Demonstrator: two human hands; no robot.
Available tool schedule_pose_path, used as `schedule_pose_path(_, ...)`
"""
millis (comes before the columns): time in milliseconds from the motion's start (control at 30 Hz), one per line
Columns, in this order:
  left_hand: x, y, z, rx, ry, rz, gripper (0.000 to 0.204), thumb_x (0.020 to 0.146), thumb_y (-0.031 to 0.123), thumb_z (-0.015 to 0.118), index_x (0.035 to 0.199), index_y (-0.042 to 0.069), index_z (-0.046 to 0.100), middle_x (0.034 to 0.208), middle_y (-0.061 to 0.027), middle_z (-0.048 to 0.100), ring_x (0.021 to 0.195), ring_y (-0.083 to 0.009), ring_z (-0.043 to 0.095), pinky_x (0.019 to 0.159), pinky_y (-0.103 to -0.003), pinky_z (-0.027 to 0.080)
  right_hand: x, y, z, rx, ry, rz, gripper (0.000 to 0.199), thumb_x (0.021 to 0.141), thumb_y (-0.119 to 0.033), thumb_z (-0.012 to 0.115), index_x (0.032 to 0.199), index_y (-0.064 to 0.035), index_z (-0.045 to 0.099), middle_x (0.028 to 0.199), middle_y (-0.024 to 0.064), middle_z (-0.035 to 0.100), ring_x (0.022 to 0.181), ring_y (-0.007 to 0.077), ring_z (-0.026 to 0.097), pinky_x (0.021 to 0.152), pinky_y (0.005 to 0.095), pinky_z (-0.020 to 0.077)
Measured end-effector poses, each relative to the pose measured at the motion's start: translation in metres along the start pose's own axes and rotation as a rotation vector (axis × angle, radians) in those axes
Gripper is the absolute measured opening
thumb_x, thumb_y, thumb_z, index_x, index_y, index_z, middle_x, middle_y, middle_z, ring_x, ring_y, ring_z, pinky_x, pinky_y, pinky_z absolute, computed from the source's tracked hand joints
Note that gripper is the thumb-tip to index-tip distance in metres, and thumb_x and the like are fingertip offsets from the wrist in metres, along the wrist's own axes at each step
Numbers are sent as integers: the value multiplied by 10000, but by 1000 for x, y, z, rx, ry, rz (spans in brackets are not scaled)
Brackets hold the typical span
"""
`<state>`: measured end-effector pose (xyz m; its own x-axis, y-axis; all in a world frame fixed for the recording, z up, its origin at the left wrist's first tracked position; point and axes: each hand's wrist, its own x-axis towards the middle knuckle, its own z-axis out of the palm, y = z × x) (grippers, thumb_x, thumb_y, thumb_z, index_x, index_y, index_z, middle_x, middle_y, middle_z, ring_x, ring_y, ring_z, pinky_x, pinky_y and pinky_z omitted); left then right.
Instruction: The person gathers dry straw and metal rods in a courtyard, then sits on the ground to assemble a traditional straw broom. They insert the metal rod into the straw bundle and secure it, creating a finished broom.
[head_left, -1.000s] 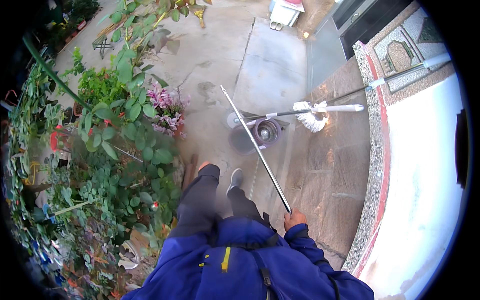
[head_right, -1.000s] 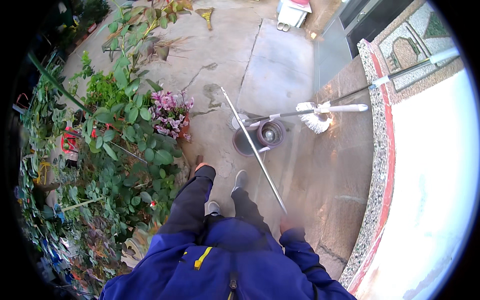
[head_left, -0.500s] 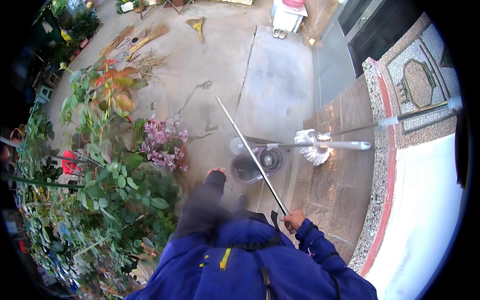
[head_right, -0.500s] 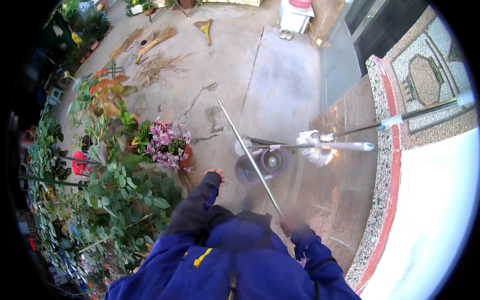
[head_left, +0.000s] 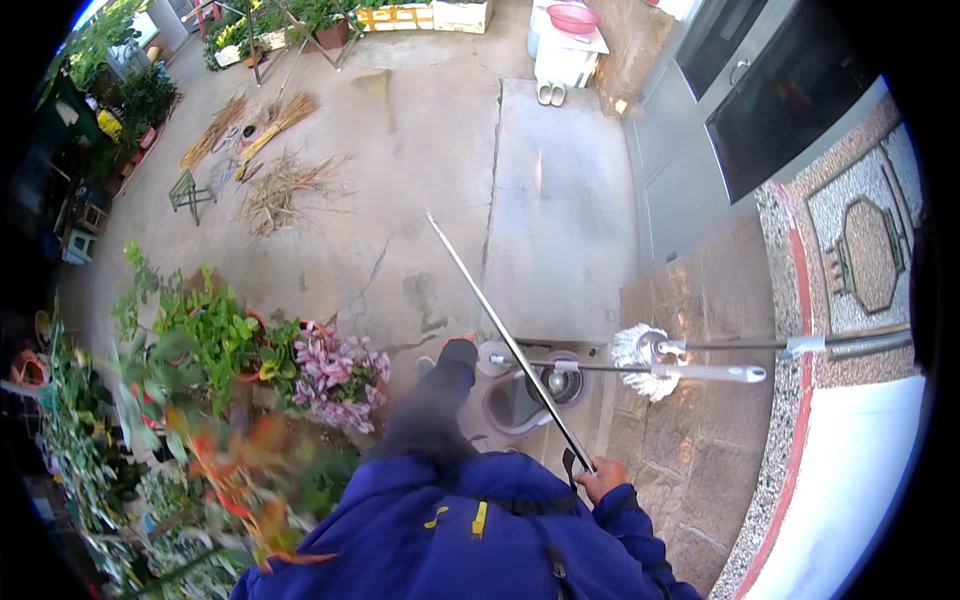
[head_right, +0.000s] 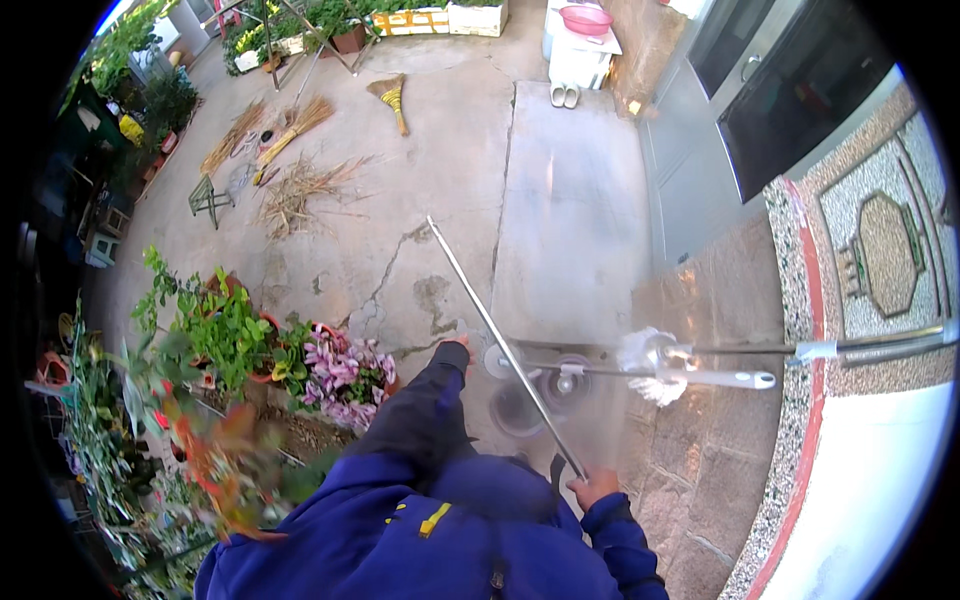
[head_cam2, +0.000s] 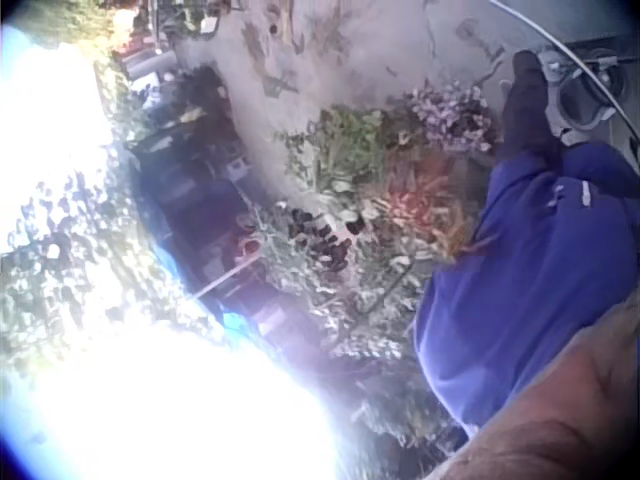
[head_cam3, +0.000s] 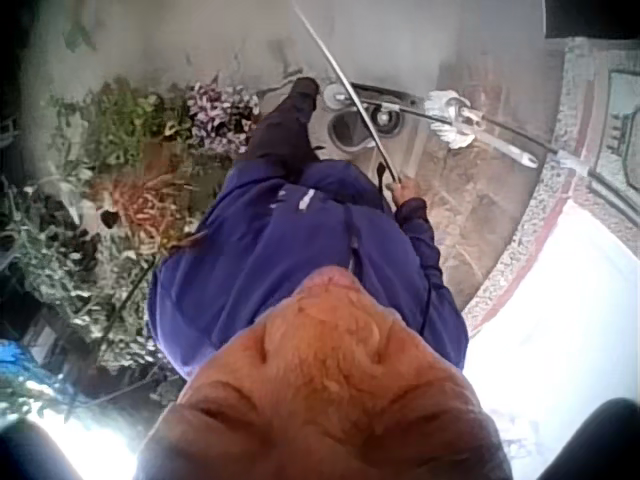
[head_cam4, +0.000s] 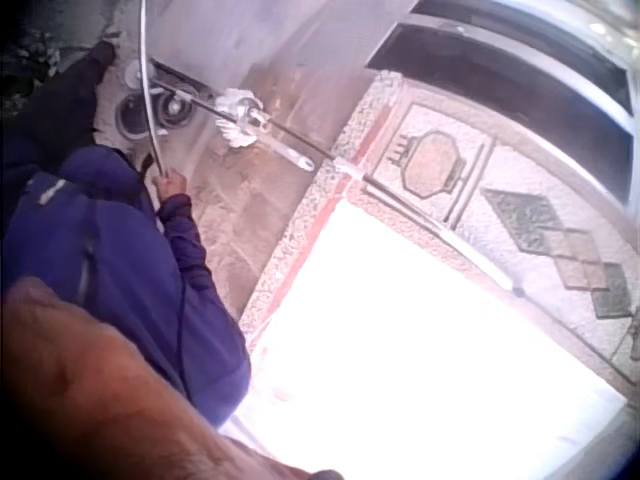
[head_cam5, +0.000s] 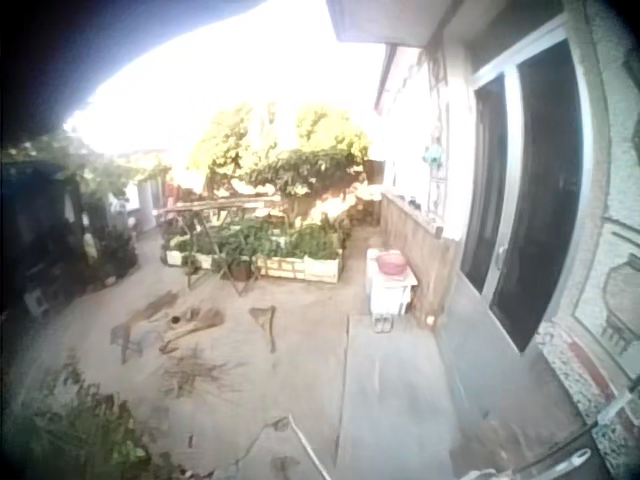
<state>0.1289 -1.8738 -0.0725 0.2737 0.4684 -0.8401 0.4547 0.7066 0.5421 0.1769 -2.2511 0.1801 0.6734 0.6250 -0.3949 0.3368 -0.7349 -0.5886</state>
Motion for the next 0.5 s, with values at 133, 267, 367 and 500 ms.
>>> schedule_pose_path(133, 122, 16, -80, 210, 104, 159, 325, 865, 355, 535, 1036, 79, 564, 868, -150, 632, 627, -271, 595, 522, -453, 467, 57, -90, 10, -248, 3, 102, 282, 649, -268, 645, 725, -8, 567, 664, 234, 572, 673, 415, 569, 609, 471, 446)
schedule_pose_path(267, 30, 174, -88, -36, -29, -86, 408, 885, 403, 488, 1134, 80, 510, 948, -142, 613, 688, -248, 587, 553, -438, 475, 100, -162, 16, -283, 38, 201, 269, 696, -281, 583, 782, -27, 583, 691, 227, 588, 704, 418, 570, 652, 484, 449)
schedule_pose_path(367, 40, 214, -142, -218, -68, -60, 519, 889, 453, 456, 1243, 75, 430, 1067, -158, 585, 817, -251, 596, 623, -428, 486, 141, -198, 21, -284, 23, 115, 276, 700, -283, 584, 784, -20, 577, 690, 227, 585, 704, 420, 565, 650, 489, 444)
schedule_pose_path(500, 45, 271, -167, -374, -172, -1, 584, 879, 485, 453, 1294, 81, 379, 1115, -171, 567, 899, -276, 597, 673, -436, 490, 192, -234, 20, -315, 27, 31, 290, 700, -293, 590, 770, -12, 575, 688, 226, 581, 690, 423, 562, 636, 491, 442)
